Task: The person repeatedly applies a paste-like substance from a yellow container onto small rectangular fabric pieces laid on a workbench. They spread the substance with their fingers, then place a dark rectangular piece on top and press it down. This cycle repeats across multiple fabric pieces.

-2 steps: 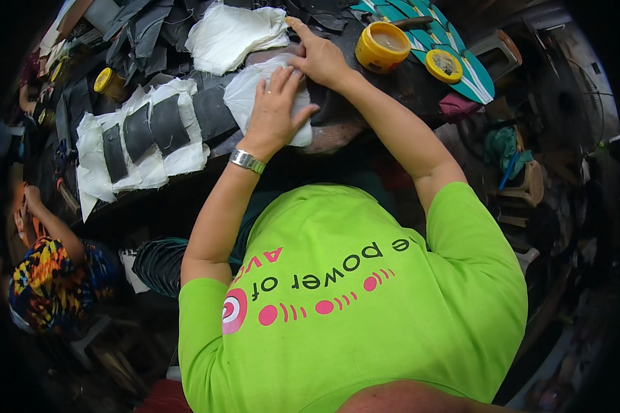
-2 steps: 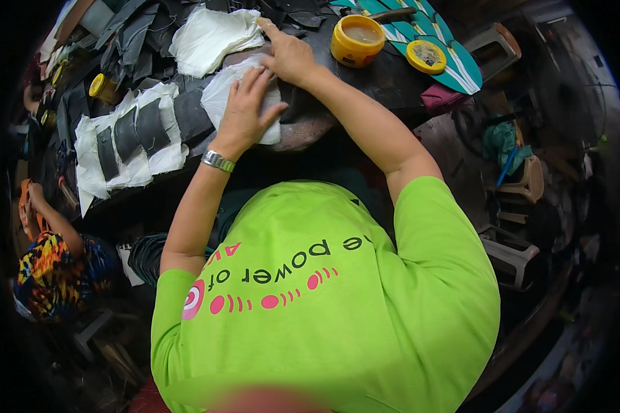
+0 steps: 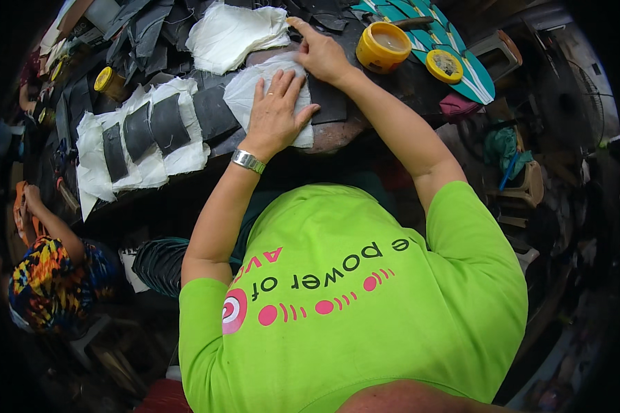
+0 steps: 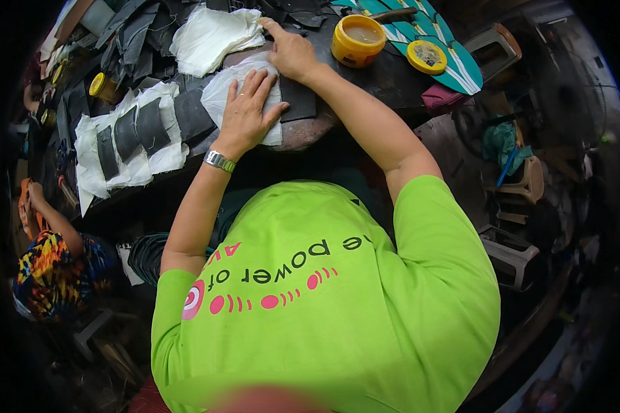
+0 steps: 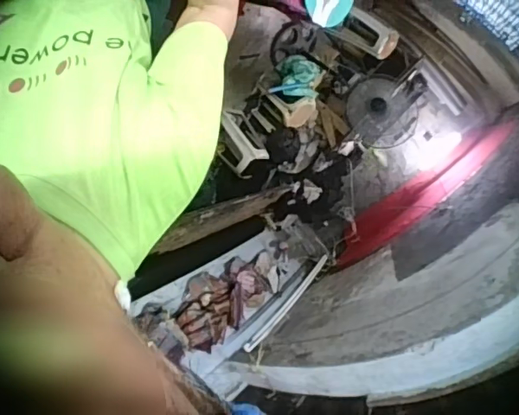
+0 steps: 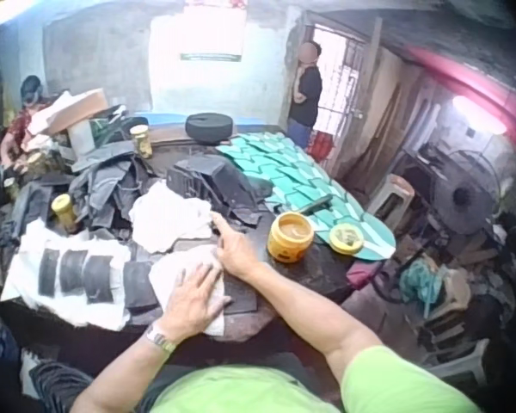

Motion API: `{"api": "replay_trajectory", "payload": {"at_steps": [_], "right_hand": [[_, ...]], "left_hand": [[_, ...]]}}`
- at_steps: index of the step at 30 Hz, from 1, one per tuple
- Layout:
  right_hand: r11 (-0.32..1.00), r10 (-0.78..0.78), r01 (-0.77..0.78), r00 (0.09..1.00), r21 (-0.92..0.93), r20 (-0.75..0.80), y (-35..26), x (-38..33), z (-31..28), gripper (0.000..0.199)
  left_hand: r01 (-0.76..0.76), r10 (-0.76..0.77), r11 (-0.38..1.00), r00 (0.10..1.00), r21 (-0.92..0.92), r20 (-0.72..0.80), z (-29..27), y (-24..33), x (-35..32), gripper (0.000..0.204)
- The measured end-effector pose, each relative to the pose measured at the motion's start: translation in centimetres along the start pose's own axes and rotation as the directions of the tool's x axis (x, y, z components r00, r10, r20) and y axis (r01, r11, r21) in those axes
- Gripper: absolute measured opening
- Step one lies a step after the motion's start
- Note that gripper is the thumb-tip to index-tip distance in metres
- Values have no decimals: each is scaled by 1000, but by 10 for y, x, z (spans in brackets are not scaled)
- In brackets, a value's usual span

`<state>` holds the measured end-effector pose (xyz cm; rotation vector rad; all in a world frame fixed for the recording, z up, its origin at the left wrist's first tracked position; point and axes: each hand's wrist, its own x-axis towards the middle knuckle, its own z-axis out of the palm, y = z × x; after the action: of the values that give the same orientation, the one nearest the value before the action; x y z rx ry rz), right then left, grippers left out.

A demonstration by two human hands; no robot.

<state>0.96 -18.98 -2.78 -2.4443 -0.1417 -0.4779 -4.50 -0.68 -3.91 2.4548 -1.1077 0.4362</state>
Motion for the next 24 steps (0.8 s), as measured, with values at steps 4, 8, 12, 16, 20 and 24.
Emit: {"api": "replay_trajectory", "payload": {"at_steps": [4, 8, 12, 16, 20, 24], "right_hand": [[978, -34, 45, 998, 205, -55, 23, 8, 3, 81], [997, -20, 31, 989, 68, -145, 23, 7, 13, 77], [999, 41, -38, 976, 18, -214, 23, 7, 21, 77], [989, 68, -37, 972, 140, -224, 24, 8, 4, 73], [987, -19, 55, 973, 151, -232, 27, 6, -51, 56], [529, -205, 184, 975, -829, 86, 64, -6, -131, 37]], "left_hand": [[14, -25, 995, 994, 100, 109, 10, -9, -6, 74], [-16, -10, 991, 980, 129, 200, 6, -13, 2, 82], [0, -54, 982, 957, 188, 284, -7, -19, 14, 90], [1, -70, 982, 930, 188, 360, -16, -22, 28, 103], [23, -98, 985, 895, 174, 435, -21, -29, 46, 118], [-17, -70, 980, 906, 200, 417, -18, -33, 57, 126]]}}
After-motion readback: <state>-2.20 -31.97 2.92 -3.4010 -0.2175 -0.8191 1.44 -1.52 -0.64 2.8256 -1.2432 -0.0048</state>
